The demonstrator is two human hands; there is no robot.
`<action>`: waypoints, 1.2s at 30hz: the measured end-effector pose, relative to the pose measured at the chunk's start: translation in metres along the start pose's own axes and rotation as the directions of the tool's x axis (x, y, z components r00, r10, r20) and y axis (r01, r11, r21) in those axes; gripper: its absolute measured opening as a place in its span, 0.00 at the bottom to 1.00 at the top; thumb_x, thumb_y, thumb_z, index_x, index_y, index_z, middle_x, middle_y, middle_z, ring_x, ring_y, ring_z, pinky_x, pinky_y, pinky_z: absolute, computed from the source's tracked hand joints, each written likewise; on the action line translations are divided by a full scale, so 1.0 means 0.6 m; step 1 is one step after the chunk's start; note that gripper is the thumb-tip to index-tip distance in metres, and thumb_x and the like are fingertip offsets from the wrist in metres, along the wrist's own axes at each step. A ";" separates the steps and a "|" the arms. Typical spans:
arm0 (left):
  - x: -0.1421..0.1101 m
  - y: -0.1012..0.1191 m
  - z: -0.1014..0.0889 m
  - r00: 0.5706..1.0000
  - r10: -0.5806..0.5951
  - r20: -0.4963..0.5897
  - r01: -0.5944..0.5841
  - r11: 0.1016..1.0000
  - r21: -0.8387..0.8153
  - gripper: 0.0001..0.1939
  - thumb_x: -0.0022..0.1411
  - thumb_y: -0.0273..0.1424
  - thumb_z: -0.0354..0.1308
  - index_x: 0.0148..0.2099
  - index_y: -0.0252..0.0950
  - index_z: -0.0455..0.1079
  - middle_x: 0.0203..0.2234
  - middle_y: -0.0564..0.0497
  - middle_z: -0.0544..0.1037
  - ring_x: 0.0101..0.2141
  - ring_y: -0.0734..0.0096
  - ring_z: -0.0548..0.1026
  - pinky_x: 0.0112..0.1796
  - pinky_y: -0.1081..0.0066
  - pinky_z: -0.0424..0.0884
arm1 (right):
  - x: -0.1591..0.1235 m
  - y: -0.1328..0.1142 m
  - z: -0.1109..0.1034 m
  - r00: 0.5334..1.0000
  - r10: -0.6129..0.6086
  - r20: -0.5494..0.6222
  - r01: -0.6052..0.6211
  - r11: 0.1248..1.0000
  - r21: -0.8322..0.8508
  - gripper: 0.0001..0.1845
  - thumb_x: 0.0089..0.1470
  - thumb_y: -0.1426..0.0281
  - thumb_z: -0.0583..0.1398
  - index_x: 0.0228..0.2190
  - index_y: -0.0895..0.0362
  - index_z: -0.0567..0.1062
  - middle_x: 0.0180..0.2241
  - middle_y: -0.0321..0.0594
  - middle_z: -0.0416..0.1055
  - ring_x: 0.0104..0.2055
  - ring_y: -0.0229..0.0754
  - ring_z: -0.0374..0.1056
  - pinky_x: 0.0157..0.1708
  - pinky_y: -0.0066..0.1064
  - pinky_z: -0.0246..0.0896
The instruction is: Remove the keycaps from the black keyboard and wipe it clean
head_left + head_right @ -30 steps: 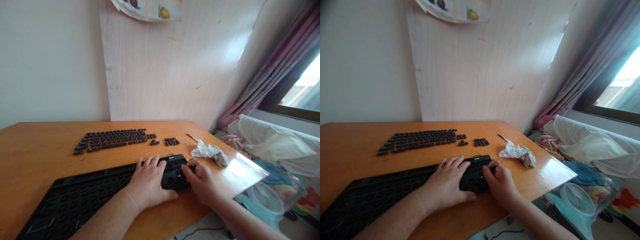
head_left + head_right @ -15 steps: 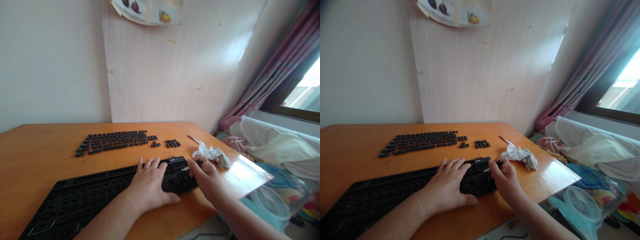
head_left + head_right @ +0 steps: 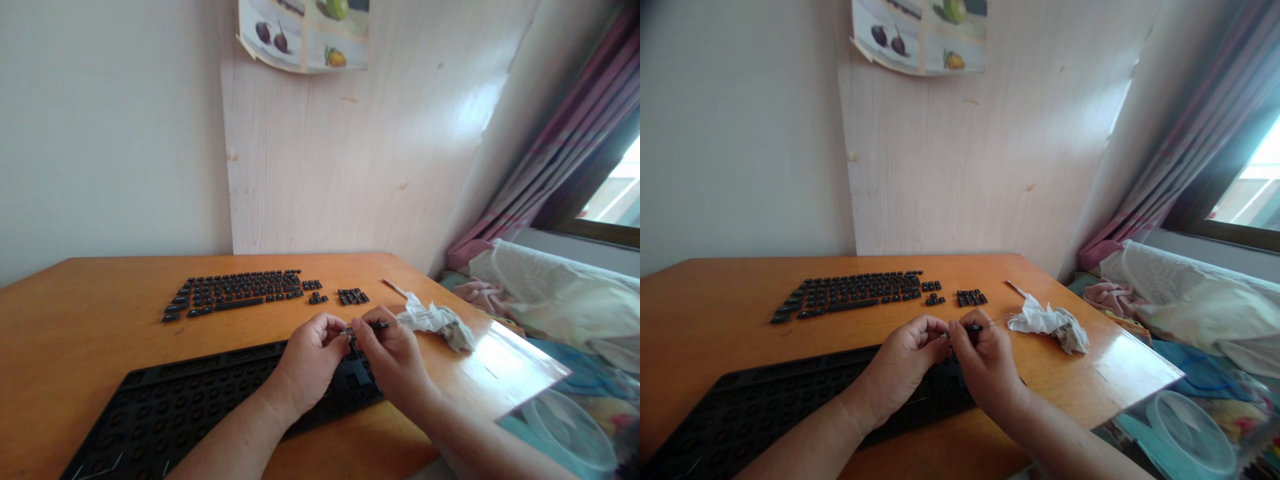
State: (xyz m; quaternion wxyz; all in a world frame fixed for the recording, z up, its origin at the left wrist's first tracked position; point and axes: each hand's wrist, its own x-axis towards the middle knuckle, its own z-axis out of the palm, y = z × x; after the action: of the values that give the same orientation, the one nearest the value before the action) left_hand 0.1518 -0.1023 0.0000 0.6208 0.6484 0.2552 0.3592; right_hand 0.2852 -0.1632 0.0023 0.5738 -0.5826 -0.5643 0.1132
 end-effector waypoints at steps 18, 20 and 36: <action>-0.001 0.014 -0.007 0.974 -0.222 -0.035 0.205 0.943 -0.263 0.14 0.54 0.26 0.63 0.43 0.34 0.66 0.30 0.49 0.78 0.33 0.71 0.75 0.39 0.70 0.70 | 0.025 0.003 -0.042 0.866 -0.270 0.420 0.441 0.808 -0.390 0.11 0.57 0.71 0.60 0.43 0.53 0.75 0.37 0.42 0.71 0.39 0.42 0.68 0.38 0.33 0.63; -0.002 0.012 -0.006 0.973 -0.228 -0.033 0.212 0.943 -0.258 0.15 0.54 0.26 0.63 0.44 0.34 0.66 0.31 0.50 0.78 0.33 0.71 0.75 0.38 0.70 0.69 | 0.024 -0.001 -0.043 0.858 -0.243 0.452 0.447 0.786 -0.427 0.10 0.57 0.71 0.60 0.41 0.53 0.75 0.36 0.41 0.71 0.38 0.43 0.68 0.37 0.32 0.62; 0.008 0.013 -0.034 0.960 -0.108 -0.258 0.094 0.993 -0.068 0.19 0.56 0.40 0.61 0.46 0.33 0.69 0.39 0.45 0.75 0.41 0.65 0.72 0.44 0.65 0.66 | 0.135 0.099 -0.076 0.925 -0.006 0.380 0.277 0.695 -0.663 0.12 0.56 0.66 0.59 0.41 0.51 0.78 0.38 0.39 0.75 0.38 0.41 0.70 0.37 0.29 0.59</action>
State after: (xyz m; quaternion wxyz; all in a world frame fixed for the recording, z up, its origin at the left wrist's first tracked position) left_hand 0.1375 -0.0867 0.0079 0.6169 0.5641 0.3577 0.4163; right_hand 0.3792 -0.1067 0.0113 0.2046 -0.6817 -0.7002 -0.0554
